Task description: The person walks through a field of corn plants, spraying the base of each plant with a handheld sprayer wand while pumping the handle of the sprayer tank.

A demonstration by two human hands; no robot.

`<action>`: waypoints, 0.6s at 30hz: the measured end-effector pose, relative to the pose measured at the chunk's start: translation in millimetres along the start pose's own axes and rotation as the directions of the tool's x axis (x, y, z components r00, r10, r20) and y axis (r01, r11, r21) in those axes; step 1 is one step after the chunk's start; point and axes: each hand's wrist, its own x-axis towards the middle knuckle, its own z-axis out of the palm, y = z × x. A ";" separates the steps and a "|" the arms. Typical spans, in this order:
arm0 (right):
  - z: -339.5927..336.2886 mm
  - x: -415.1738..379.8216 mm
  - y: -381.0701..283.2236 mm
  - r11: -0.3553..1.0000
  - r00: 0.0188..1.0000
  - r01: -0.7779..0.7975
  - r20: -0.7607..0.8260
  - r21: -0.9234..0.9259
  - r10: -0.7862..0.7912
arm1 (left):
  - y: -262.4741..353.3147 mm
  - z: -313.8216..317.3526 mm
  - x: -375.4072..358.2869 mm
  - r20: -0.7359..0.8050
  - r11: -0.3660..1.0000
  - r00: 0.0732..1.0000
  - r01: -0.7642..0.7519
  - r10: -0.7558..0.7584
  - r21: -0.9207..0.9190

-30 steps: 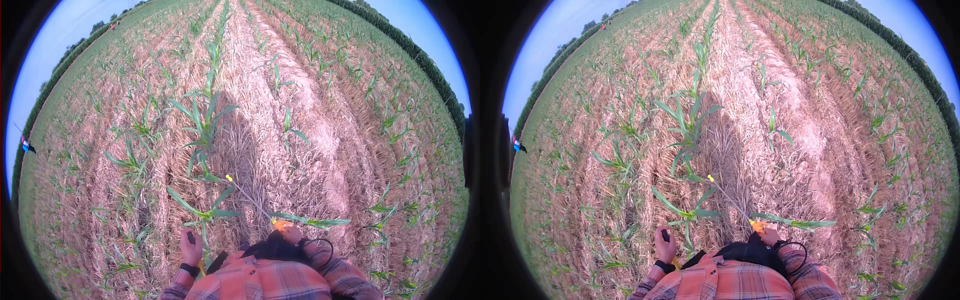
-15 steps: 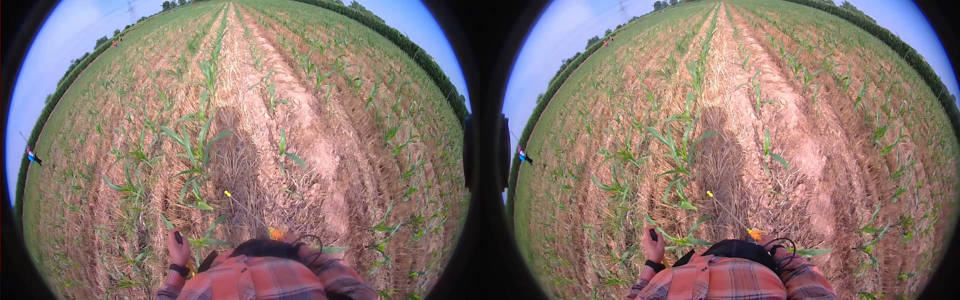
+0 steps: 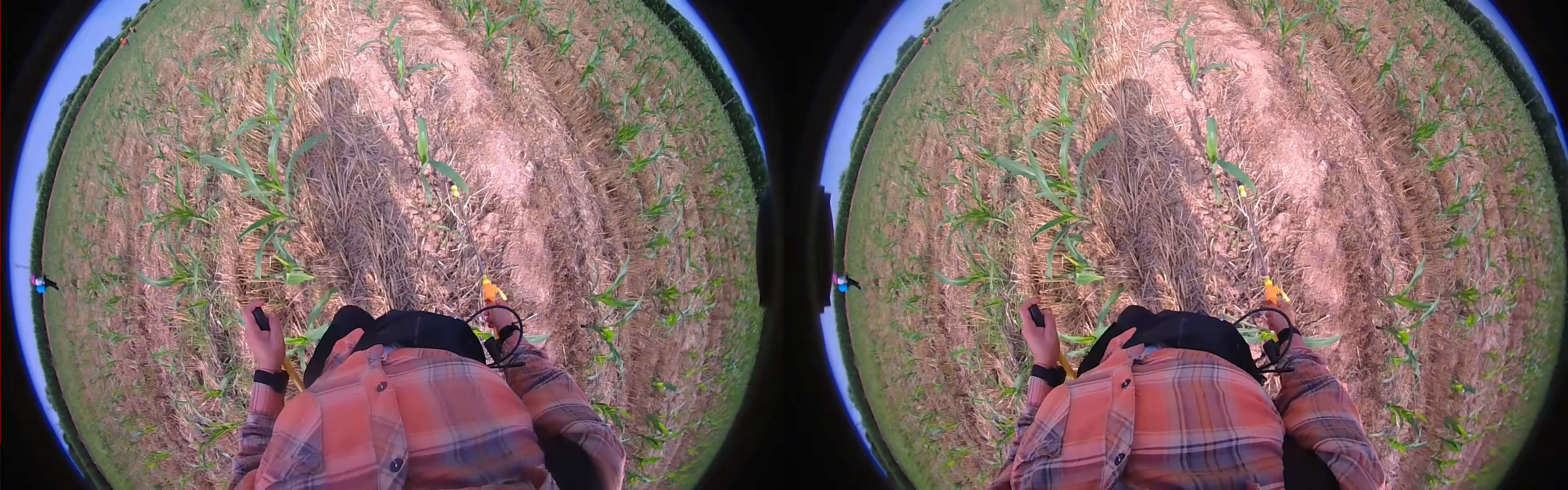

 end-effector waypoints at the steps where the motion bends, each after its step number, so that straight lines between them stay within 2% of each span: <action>1: -2.1 3.4 -2.5 1.000 0.995 0.005 -0.096 -0.019 -0.007 | 4.2 0.8 4.3 -0.007 1.000 1.000 -0.025 0.025 0.007; 3: -6.3 3.3 -16.8 0.998 0.978 0.048 -0.207 0.042 -0.038 | 6.8 1.0 13.0 0.015 1.000 1.000 0.016 -0.016 0.022; 4: -7.5 -2.9 -29.2 0.985 0.978 0.104 -0.193 0.141 -0.076 | 0.7 2.5 17.1 0.031 0.998 0.998 0.056 -0.057 0.034; 6: -16.6 6.8 -38.8 0.977 0.975 0.116 -0.210 0.178 -0.077 | -9.3 10.1 27.7 0.055 0.994 0.993 0.098 -0.101 0.048; 8: -13.7 14.5 -53.5 0.940 0.958 0.135 -0.283 0.312 -0.043 | -17.9 17.3 43.3 0.010 0.992 0.998 -0.062 0.061 0.108; 9: -11.9 18.5 -61.7 0.925 0.955 0.138 -0.296 0.354 -0.029 | -19.1 19.8 52.5 0.008 0.992 0.998 -0.056 0.055 0.109; 11: -3.6 25.4 -79.1 0.919 0.938 0.137 -0.347 0.370 0.000 | -19.4 26.5 71.5 0.058 1.000 0.998 0.015 -0.014 -0.011; 13: 10.5 33.5 -94.2 0.932 0.926 0.147 -0.377 0.332 -0.011 | -28.1 32.0 89.8 0.059 0.998 0.997 0.058 -0.058 0.004; 15: 31.6 38.6 -112.2 0.944 0.914 0.150 -0.404 0.293 -0.020 | -35.1 35.4 110.4 0.021 0.999 0.999 0.028 -0.028 0.030; 16: 44.7 39.9 -123.3 0.971 0.921 0.122 -0.388 0.207 -0.033 | -41.6 34.8 120.6 0.016 0.999 0.999 0.035 -0.035 0.025; 18: 72.9 43.7 -146.8 0.997 0.924 0.044 -0.382 0.070 -0.014 | -55.5 32.4 139.6 0.078 0.986 0.984 0.161 -0.159 -0.031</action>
